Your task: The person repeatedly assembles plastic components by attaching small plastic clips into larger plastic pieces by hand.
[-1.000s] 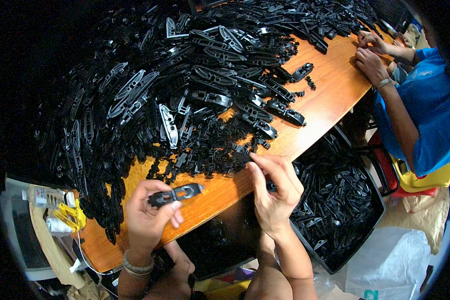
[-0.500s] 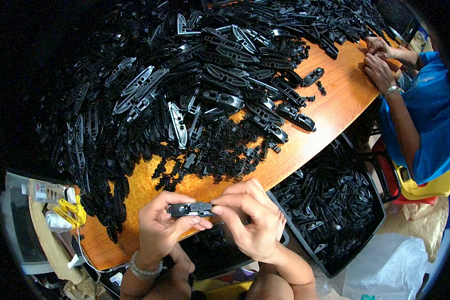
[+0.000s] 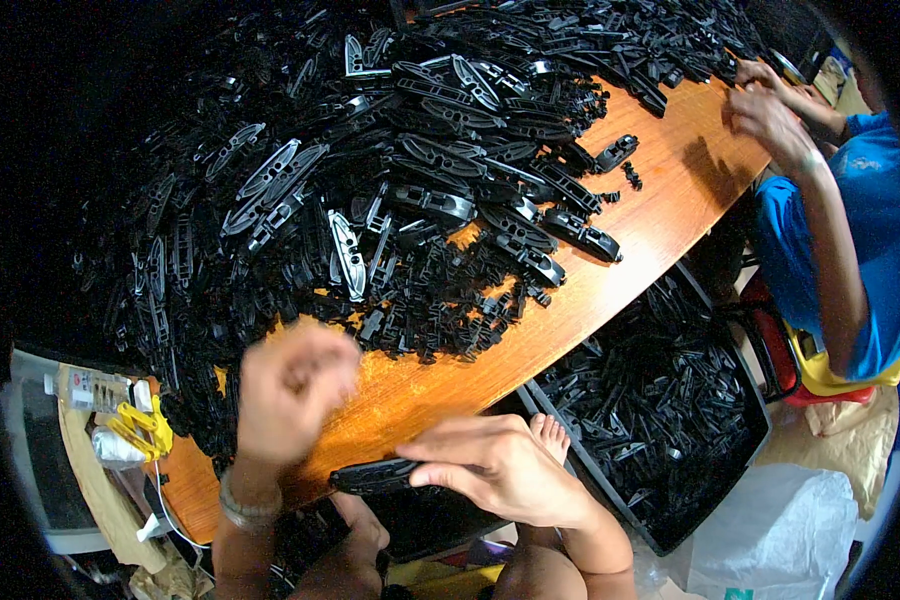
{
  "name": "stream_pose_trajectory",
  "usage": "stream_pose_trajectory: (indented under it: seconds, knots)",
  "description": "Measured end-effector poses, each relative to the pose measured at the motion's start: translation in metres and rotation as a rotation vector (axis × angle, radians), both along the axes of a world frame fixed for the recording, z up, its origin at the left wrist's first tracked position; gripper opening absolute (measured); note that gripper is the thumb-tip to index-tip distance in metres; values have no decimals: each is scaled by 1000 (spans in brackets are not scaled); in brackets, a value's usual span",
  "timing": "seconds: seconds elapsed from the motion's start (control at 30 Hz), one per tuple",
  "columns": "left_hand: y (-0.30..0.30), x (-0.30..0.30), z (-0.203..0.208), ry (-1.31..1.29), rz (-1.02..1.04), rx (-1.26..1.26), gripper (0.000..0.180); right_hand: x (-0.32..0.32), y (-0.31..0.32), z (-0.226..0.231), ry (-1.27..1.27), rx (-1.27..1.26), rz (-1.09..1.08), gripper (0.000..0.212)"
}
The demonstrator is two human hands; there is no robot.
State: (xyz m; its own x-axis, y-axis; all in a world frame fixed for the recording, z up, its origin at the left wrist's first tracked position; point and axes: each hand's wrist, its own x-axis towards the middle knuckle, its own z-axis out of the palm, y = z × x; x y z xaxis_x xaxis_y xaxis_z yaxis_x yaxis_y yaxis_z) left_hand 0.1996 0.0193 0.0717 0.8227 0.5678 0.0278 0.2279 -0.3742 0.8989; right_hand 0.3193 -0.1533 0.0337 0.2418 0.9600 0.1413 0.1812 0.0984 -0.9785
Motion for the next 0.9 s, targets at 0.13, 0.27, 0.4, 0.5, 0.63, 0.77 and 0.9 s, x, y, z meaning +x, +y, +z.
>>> stream_pose_trajectory:
  seconds: [0.13,0.27,0.4,0.5,0.63,0.77,0.9]
  knots:
    - [28,45,-8,58,238,694,36,19,25,-2,-550,194,-592,16]
    - [24,59,-8,112,117,1011,33,39,49,-12,-641,115,-712,15]
    - [29,55,-3,132,169,833,32,41,53,-11,-680,80,-654,13]
    - [24,36,-10,-78,275,343,26,41,45,-19,-588,168,-689,15]
    - [11,-4,-8,-224,195,-341,16,40,38,-26,-505,218,-790,15]
    - [-11,-23,-10,-254,127,-591,20,33,37,-25,-494,268,-888,20]
    - [-27,-23,-10,-205,90,-519,26,13,29,-13,-289,295,-725,24]
